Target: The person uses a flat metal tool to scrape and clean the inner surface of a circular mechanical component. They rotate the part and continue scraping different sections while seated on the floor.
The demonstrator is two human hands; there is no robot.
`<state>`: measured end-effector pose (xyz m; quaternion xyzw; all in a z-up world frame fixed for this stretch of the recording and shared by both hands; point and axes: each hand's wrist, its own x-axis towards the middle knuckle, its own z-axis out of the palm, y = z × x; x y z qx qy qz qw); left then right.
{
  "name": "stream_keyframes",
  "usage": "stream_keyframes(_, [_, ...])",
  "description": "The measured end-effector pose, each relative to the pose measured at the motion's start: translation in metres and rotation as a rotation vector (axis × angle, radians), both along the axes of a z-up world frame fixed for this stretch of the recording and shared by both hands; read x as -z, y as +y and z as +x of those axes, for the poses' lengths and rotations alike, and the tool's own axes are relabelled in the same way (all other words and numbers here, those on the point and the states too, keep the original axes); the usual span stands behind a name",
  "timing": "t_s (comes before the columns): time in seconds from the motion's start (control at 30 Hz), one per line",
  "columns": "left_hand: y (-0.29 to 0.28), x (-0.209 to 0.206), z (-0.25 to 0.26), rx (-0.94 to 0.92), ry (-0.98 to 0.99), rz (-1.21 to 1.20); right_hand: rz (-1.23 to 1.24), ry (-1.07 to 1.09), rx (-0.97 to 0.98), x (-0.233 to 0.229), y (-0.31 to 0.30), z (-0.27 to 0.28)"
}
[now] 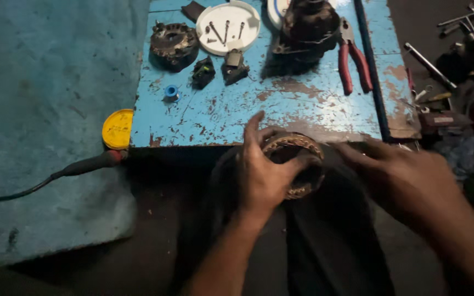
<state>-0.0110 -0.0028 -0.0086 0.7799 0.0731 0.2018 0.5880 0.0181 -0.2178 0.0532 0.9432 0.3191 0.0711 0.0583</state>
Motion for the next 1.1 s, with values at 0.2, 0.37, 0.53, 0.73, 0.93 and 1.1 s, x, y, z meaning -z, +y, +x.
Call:
stream_keyframes(0.2, [-0.002,-0.008,0.003,0.017,0.117,-0.023,0.11,0.118,0.29,0.021,-0.039,-0.039])
stream_keyframes(0.37, [0.0,-0.011,0.002,0.037,0.03,0.086,0.174,0.176,0.25,0.014,-0.004,-0.034])
stream_keyframes(0.53, [-0.001,-0.012,0.0,0.042,-0.008,0.098,0.24,0.086,0.084,0.008,0.022,-0.012])
stream_keyframes(0.73, [0.001,-0.006,0.002,0.036,0.041,0.076,0.27,0.172,0.179,0.023,0.002,-0.03])
stream_keyframes(0.93, [-0.002,-0.007,0.005,0.021,-0.005,0.131,0.272,0.157,0.242,0.017,0.0,-0.043])
stream_keyframes(1.1, [-0.003,-0.006,0.002,-0.026,-0.001,0.215,0.406,0.127,0.065,0.022,0.015,-0.017])
